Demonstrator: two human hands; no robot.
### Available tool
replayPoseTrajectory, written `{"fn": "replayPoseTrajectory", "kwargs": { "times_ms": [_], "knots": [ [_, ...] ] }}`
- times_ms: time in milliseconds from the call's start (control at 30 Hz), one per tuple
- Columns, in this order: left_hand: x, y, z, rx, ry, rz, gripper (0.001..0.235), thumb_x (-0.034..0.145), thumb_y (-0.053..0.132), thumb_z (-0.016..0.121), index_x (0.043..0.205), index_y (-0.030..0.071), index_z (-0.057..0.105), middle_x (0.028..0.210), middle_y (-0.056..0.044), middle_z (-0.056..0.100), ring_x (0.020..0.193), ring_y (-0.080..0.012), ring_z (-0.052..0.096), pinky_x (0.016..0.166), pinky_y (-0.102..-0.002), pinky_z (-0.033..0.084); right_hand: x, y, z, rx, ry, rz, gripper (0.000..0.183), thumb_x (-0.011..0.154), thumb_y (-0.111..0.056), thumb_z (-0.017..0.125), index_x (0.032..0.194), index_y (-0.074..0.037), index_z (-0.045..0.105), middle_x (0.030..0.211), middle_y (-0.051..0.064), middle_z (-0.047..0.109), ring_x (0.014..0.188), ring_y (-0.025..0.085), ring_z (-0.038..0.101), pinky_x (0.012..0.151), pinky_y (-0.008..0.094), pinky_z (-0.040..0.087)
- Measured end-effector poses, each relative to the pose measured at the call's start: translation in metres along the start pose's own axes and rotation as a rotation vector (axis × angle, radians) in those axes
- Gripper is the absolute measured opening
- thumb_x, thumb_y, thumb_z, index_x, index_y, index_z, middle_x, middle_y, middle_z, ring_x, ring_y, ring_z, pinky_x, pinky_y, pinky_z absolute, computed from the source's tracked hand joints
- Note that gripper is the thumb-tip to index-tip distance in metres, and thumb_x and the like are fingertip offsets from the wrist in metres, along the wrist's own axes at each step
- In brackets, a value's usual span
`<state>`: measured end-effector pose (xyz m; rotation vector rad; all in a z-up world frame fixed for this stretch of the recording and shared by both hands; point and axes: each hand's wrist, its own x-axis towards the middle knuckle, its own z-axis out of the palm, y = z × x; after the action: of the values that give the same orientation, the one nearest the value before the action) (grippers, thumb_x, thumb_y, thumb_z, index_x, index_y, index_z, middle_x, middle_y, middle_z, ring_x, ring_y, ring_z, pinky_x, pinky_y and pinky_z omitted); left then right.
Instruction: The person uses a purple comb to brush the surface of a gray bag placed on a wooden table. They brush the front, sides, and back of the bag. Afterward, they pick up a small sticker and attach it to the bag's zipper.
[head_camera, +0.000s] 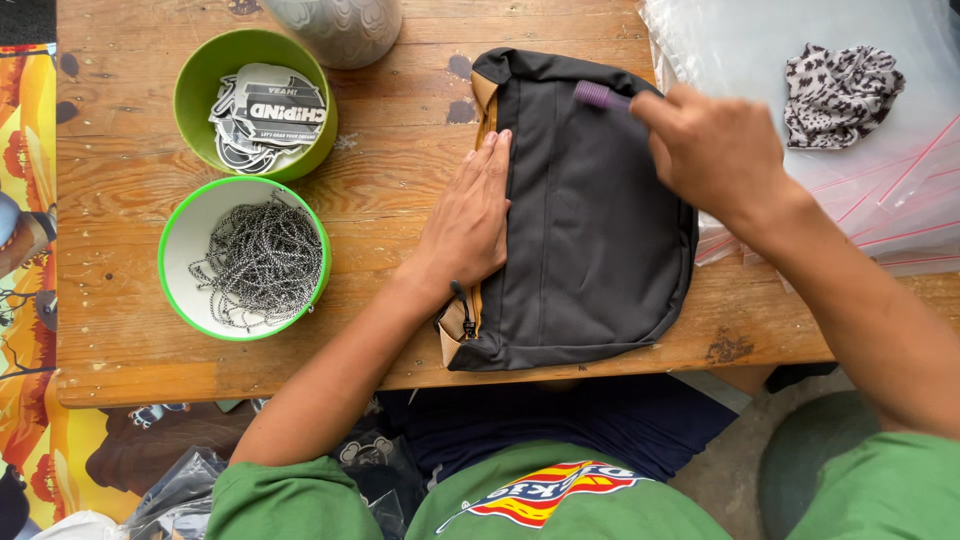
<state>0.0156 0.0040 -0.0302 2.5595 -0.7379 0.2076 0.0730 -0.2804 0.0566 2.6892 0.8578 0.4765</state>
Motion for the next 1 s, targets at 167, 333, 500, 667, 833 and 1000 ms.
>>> {"fn": "replayPoseTrajectory", "kwargs": {
  "times_ms": [167,333,500,667,833,1000],
  "knots": [
    [0.000,0.003,-0.003,-0.016,0.015,-0.014,0.073,0.090,0.003,0.049,0.154,-0.011,0.016,0.161,-0.026,0.031,0.153,-0.0363,0.028,0.126,-0.043,0.027,0.049,-0.020,-0.023,0.487,-0.173,0.028,0.020,0.099,-0.020,0.056,0.114,-0.016,0.068,0.105,0.009,0.075,0.088,0.037,0.070,0.062,0.054,0.051],
    [0.000,0.003,-0.005,-0.001,0.017,-0.005,0.073,0.089,0.004,0.048,0.154,-0.011,0.017,0.160,-0.027,0.032,0.152,-0.0364,0.029,0.126,-0.044,0.028,0.064,-0.007,0.018,-0.007,0.070,-0.032,0.016,0.092,-0.017,0.063,0.107,-0.024,0.065,0.083,-0.001,0.066,0.059,0.029,0.068,0.039,0.042,0.049],
    [0.006,0.000,-0.016,-0.544,0.214,-0.097,0.057,0.089,-0.007,0.045,0.145,-0.004,0.038,0.142,-0.023,0.057,0.134,-0.0342,0.054,0.119,-0.040,0.039,0.050,-0.042,-0.030,0.554,-0.012,0.212,0.015,0.098,-0.022,0.066,0.106,-0.010,0.062,0.078,0.008,0.067,0.067,0.035,0.064,0.058,0.052,0.048],
    [0.013,0.010,-0.053,-0.881,0.677,-0.245,0.031,0.096,-0.009,0.041,0.122,0.003,0.052,0.114,-0.014,0.064,0.110,-0.0217,0.065,0.104,-0.031,0.052,0.046,-0.096,-0.052,0.623,-0.304,0.287,0.033,0.100,-0.043,0.066,0.092,-0.013,0.056,0.074,0.008,0.066,0.065,0.034,0.063,0.059,0.051,0.046],
    [0.010,0.010,-0.065,-0.822,0.983,-0.267,0.020,0.095,-0.004,0.045,0.112,0.003,0.052,0.107,-0.011,0.057,0.102,-0.0205,0.062,0.093,-0.030,0.055,0.055,-0.152,-0.042,0.614,-0.439,0.259,0.052,0.094,-0.064,0.060,0.096,-0.012,0.055,0.083,0.009,0.070,0.077,0.042,0.067,0.067,0.057,0.049],
    [0.007,0.012,-0.070,-0.779,1.040,-0.188,0.014,0.096,0.003,0.044,0.107,0.008,0.052,0.103,-0.005,0.052,0.097,-0.0163,0.059,0.089,-0.031,0.053,0.062,-0.163,-0.030,0.533,-0.495,0.140,0.036,0.086,-0.039,0.059,0.100,-0.007,0.049,0.094,0.021,0.068,0.088,0.050,0.063,0.068,0.061,0.048]
  ]
}}
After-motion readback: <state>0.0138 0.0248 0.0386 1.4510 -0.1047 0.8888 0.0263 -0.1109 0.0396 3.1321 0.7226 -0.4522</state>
